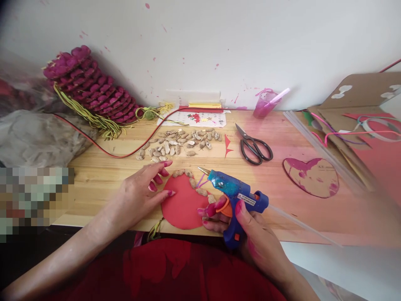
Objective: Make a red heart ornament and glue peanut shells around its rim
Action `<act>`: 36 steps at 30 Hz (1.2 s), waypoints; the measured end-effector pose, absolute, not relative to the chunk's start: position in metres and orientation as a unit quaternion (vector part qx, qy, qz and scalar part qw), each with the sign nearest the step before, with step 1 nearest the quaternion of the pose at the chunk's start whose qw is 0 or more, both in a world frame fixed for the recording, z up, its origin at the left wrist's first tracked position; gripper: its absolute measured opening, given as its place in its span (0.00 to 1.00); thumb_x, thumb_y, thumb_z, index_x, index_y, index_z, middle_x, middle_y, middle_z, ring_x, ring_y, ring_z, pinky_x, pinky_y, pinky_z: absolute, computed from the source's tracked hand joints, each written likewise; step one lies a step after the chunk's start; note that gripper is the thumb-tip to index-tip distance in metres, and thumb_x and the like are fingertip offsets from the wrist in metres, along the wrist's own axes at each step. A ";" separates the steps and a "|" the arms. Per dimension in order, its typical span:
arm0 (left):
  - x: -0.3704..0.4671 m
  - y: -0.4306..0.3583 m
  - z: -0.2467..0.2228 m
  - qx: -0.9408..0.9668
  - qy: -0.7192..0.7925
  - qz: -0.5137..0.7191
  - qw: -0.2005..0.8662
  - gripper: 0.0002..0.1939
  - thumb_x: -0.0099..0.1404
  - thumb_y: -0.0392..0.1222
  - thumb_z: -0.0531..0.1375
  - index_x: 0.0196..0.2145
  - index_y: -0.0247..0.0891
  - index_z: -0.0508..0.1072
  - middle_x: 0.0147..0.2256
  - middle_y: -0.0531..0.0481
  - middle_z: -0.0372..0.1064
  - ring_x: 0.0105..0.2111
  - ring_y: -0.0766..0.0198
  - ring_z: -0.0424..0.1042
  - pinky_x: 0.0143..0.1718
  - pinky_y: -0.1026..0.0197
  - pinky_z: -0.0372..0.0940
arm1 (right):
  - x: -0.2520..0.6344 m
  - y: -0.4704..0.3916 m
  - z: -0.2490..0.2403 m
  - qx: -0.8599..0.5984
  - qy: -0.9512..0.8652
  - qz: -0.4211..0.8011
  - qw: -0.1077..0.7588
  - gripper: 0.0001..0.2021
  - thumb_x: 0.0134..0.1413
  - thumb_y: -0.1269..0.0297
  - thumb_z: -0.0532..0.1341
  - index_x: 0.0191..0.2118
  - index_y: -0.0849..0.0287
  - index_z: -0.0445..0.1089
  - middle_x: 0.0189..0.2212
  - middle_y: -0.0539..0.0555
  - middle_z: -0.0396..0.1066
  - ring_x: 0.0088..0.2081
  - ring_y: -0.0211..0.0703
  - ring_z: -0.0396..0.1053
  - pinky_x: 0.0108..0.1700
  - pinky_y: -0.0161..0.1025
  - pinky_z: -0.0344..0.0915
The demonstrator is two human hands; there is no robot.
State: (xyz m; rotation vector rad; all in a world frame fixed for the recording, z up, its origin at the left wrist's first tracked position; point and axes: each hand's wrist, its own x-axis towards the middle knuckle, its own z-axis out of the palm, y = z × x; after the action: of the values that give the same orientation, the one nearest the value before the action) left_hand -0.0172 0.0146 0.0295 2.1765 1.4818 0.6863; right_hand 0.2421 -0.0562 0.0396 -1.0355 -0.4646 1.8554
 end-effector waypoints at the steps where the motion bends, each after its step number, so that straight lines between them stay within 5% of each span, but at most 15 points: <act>1: -0.016 0.016 0.028 0.782 0.531 0.252 0.210 0.29 0.62 0.38 0.64 0.60 0.40 0.63 0.46 0.45 0.71 0.39 0.62 0.73 0.42 0.57 0.71 | 0.242 -0.055 0.040 -0.422 -0.184 0.757 0.463 0.17 0.56 0.46 0.65 0.39 0.55 0.79 0.38 0.60 0.80 0.48 0.60 0.77 0.53 0.53 0.73; 13: -0.008 0.034 0.032 0.770 0.520 0.272 0.250 0.24 0.60 0.33 0.64 0.55 0.38 0.69 0.41 0.48 0.73 0.36 0.63 0.73 0.41 0.58 0.71 | 0.240 -0.053 0.025 -0.366 -0.177 0.798 0.445 0.18 0.56 0.44 0.64 0.41 0.54 0.78 0.38 0.60 0.80 0.48 0.58 0.78 0.55 0.56 0.70; 22: 0.002 0.046 0.046 0.824 0.507 0.203 0.151 0.06 0.66 0.36 0.60 0.40 0.38 0.76 0.38 0.48 0.72 0.35 0.62 0.73 0.38 0.60 0.67 | 0.234 -0.050 0.031 -0.351 -0.176 0.805 0.445 0.16 0.53 0.46 0.67 0.36 0.55 0.75 0.35 0.56 0.79 0.53 0.56 0.75 0.61 0.58 0.62; 36: 0.010 0.048 0.043 0.828 0.525 0.167 0.103 0.07 0.67 0.35 0.58 0.35 0.37 0.77 0.35 0.47 0.69 0.36 0.60 0.72 0.39 0.59 0.65 | 0.240 -0.051 0.024 -0.342 -0.186 0.813 0.434 0.19 0.57 0.44 0.63 0.42 0.55 0.77 0.43 0.58 0.80 0.52 0.56 0.76 0.60 0.56 0.64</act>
State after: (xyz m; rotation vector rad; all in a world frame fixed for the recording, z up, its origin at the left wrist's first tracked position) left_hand 0.0103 0.0483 0.0432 2.4436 1.5495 0.4915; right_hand 0.2397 -0.0515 0.0242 -0.8516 -0.4635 2.0246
